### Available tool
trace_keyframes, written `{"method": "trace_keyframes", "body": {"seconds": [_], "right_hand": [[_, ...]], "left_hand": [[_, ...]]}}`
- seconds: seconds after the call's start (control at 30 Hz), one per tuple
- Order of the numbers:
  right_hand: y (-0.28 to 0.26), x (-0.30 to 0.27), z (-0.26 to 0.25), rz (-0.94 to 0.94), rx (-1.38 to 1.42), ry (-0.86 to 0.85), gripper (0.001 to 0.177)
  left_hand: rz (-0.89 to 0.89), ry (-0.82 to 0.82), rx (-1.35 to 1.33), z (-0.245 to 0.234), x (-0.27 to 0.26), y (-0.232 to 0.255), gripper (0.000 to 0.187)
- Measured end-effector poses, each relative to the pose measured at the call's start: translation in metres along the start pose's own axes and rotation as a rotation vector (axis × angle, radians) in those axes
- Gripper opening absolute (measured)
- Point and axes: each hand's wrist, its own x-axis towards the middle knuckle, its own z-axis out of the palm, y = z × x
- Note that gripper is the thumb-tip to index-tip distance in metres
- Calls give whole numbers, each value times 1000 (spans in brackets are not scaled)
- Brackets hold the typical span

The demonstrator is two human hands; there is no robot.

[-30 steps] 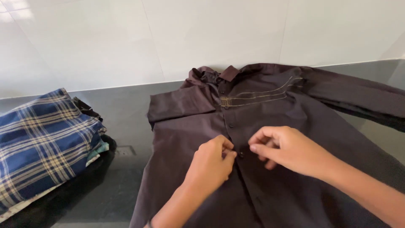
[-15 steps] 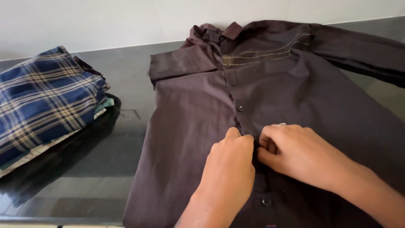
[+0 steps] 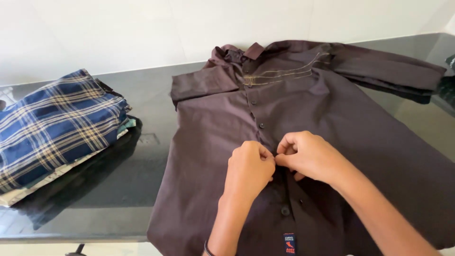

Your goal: The person lays a dark brown long-sleeved shirt flat on a dark countertop and buttons it from the collar down to the hem. They then fold the shirt's sleeves inward and fold the body of the shirt into a compact rectangular shape.

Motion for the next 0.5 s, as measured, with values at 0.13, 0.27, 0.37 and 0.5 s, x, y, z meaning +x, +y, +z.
{"method": "trace_keyframes", "body": {"seconds": [0.13,0.27,0.37,0.5], "right_hand": [[9,1,5,9,111,36,25],[16,2,6,-17,193,26,26],[2,-9,6,38,117,81,26],[6,-8,6,46,72,122,31]], "left_hand": [[-250,-115,-217,-5,-2,3,13],[-332,-109,-297,-9,-6,7,16],[-328,-97,-297,-9,-6,8,17],[-359,-77,-372,-3,-2,-2,18]]}}
